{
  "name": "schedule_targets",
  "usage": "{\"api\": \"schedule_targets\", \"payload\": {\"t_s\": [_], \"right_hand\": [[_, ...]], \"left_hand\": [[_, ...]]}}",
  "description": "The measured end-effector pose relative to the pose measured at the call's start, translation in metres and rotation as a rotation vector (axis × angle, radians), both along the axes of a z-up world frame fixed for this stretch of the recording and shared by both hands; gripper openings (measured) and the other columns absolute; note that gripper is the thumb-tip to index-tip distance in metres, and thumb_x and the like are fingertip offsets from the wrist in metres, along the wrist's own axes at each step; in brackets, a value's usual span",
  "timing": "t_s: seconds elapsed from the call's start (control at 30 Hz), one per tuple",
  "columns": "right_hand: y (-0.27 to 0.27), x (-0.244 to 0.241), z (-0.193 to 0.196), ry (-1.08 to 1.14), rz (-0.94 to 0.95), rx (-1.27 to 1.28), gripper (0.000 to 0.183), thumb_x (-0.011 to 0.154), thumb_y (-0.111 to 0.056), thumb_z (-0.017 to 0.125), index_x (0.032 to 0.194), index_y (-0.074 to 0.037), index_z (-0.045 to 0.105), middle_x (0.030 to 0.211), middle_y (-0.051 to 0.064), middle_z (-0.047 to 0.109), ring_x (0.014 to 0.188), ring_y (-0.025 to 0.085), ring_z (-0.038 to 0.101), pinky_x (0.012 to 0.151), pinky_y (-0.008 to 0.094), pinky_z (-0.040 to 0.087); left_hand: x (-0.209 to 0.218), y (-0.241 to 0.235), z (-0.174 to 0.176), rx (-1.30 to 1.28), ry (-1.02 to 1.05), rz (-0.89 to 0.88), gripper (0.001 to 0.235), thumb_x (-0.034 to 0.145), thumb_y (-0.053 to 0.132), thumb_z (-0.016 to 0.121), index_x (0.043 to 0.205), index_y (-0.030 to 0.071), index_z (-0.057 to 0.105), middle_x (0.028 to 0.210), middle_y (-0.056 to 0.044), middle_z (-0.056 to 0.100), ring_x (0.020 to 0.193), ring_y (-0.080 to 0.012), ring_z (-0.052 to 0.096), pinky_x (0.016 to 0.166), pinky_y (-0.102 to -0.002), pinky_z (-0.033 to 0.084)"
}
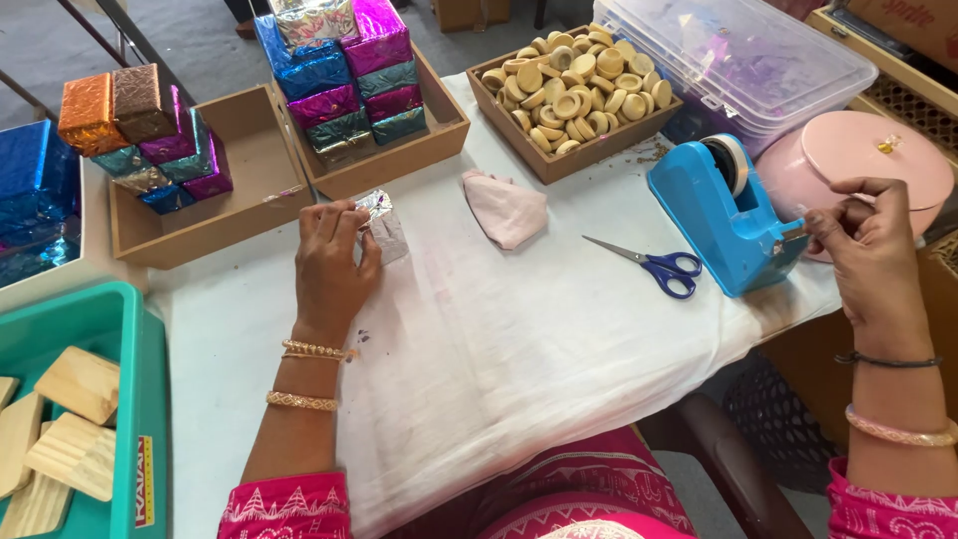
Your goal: The person wraps small wooden blocks in shiny foil paper. They fold the paper around each block, secure it with tape, and place the finished items into a cardboard box.
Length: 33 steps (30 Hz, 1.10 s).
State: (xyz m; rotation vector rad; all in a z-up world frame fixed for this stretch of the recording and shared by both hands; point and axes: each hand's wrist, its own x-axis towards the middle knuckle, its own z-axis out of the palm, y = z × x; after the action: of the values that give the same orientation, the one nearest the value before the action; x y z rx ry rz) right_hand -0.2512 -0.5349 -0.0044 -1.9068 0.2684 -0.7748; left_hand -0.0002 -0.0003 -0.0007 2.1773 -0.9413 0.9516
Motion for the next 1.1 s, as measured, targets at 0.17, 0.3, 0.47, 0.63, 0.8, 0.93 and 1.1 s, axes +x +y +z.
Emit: {"api": "schedule_targets", "payload": {"t_s": [0.17,0.3,0.47,0.63,0.8,0.93,1.1], "right_hand": [[0.004,-0.008,-0.012,-0.108,0.025,0.128,0.027,0.114,-0.002,0.068,0.126,-0.003,0.045,0.096,0.006,0.062,0.084,0.01,0.058,0.081,0.023,0.051],[0.007,-0.014,-0.033,-0.196,0.046,0.209,0.023,0.113,-0.001,0.07,0.119,-0.003,0.048,0.098,0.006,0.062,0.087,0.011,0.059,0.08,0.024,0.05],[0.008,-0.017,-0.058,-0.19,0.002,0.325,0.02,0.11,-0.004,0.07,0.12,-0.005,0.052,0.102,0.003,0.064,0.094,0.01,0.062,0.084,0.026,0.053],[0.001,-0.009,-0.092,-0.271,0.014,0.424,0.018,0.113,-0.006,0.071,0.116,-0.006,0.054,0.107,0.002,0.066,0.1,0.011,0.064,0.088,0.027,0.057],[0.002,-0.005,-0.116,-0.391,-0.031,0.385,0.01,0.115,-0.003,0.063,0.113,-0.004,0.053,0.106,0.003,0.062,0.095,0.011,0.061,0.09,0.028,0.059],[0.042,-0.01,-0.128,-0.417,-0.077,0.335,0.014,0.121,-0.003,0.062,0.113,-0.003,0.051,0.105,0.002,0.06,0.092,0.01,0.058,0.09,0.028,0.058],[0.138,0.017,-0.061,-0.354,0.098,0.208,0.015,0.12,-0.007,0.062,0.111,-0.005,0.051,0.097,0.003,0.057,0.087,0.011,0.056,0.084,0.026,0.052]], "left_hand": [[-0.002,0.0,0.002,0.0,0.007,-0.001,0.023,0.087,-0.001,0.07,0.11,0.0,0.067,0.119,-0.013,0.067,0.116,-0.0335,0.059,0.097,-0.043,0.054],[-0.001,0.0,0.001,0.012,0.0,0.015,0.022,0.087,-0.001,0.07,0.109,0.001,0.067,0.119,-0.013,0.067,0.116,-0.0338,0.059,0.098,-0.043,0.054],[-0.002,-0.001,0.001,0.006,0.01,0.022,0.021,0.087,-0.001,0.07,0.108,0.001,0.067,0.118,-0.013,0.067,0.116,-0.0339,0.059,0.098,-0.043,0.054],[0.006,0.0,-0.006,0.004,-0.008,0.057,0.02,0.087,0.0,0.069,0.107,-0.001,0.067,0.116,-0.014,0.067,0.116,-0.0337,0.059,0.097,-0.043,0.055],[0.009,-0.002,-0.01,0.019,0.001,0.051,0.021,0.086,0.0,0.069,0.106,0.0,0.066,0.115,-0.015,0.067,0.115,-0.0327,0.059,0.097,-0.042,0.057],[0.009,-0.004,-0.011,0.015,-0.001,0.043,0.023,0.084,0.0,0.069,0.108,0.0,0.066,0.114,-0.014,0.067,0.114,-0.0324,0.059,0.096,-0.041,0.058],[0.002,-0.005,-0.004,0.011,-0.008,0.022,0.026,0.084,0.001,0.069,0.11,-0.001,0.066,0.115,-0.014,0.065,0.114,-0.0318,0.057,0.096,-0.042,0.057]]}}
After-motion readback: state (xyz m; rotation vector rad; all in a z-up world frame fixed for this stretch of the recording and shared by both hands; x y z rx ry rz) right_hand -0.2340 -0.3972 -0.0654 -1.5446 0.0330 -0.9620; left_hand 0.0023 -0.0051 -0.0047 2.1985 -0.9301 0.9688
